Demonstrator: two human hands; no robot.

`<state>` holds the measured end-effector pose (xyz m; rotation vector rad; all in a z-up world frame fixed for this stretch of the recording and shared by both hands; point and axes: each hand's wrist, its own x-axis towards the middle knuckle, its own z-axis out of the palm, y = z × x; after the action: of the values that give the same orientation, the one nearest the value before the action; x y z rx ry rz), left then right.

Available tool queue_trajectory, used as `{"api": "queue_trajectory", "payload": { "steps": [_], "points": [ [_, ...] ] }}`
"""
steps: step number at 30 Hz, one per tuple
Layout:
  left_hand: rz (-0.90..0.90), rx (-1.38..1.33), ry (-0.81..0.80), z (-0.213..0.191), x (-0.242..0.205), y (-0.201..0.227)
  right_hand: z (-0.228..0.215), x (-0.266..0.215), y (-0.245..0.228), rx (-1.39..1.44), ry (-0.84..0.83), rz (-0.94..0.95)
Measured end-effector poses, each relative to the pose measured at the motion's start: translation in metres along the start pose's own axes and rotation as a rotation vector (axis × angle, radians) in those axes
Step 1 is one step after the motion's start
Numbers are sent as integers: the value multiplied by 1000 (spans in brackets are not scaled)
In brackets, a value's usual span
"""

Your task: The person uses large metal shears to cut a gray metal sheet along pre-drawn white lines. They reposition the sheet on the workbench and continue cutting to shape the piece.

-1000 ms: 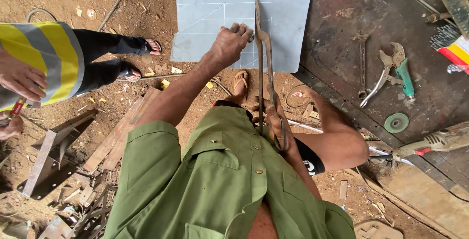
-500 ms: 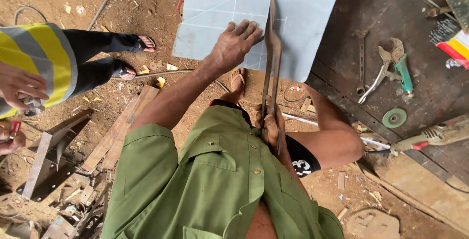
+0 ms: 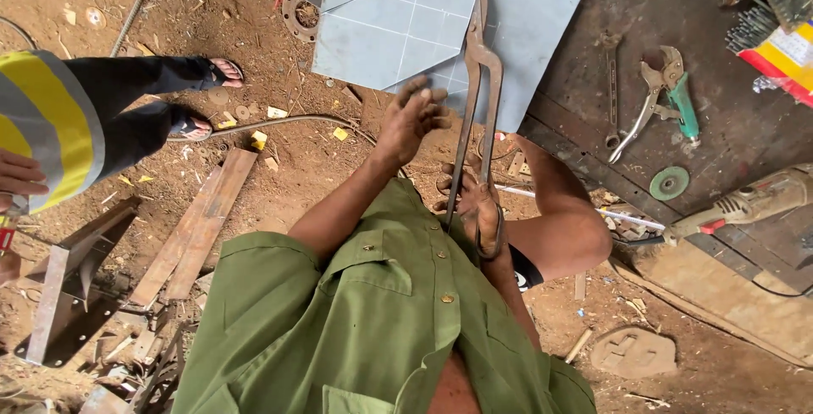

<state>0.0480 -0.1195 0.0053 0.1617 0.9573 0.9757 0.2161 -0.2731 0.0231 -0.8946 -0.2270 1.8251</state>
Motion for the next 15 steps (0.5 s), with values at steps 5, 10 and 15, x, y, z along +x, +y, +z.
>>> {"api": "queue_trajectory", "payload": {
  "steps": [5, 10, 15],
  "points": [
    [97, -344, 144, -1, 34, -16, -3, -4, 3, -15, -43, -20],
    [208, -481, 321, 33, 41, 1, -4, -11, 14, 44, -66, 11],
    [306, -493, 453, 17, 86, -16, 29, -17, -2, -89, -71, 15]
  ]
}}
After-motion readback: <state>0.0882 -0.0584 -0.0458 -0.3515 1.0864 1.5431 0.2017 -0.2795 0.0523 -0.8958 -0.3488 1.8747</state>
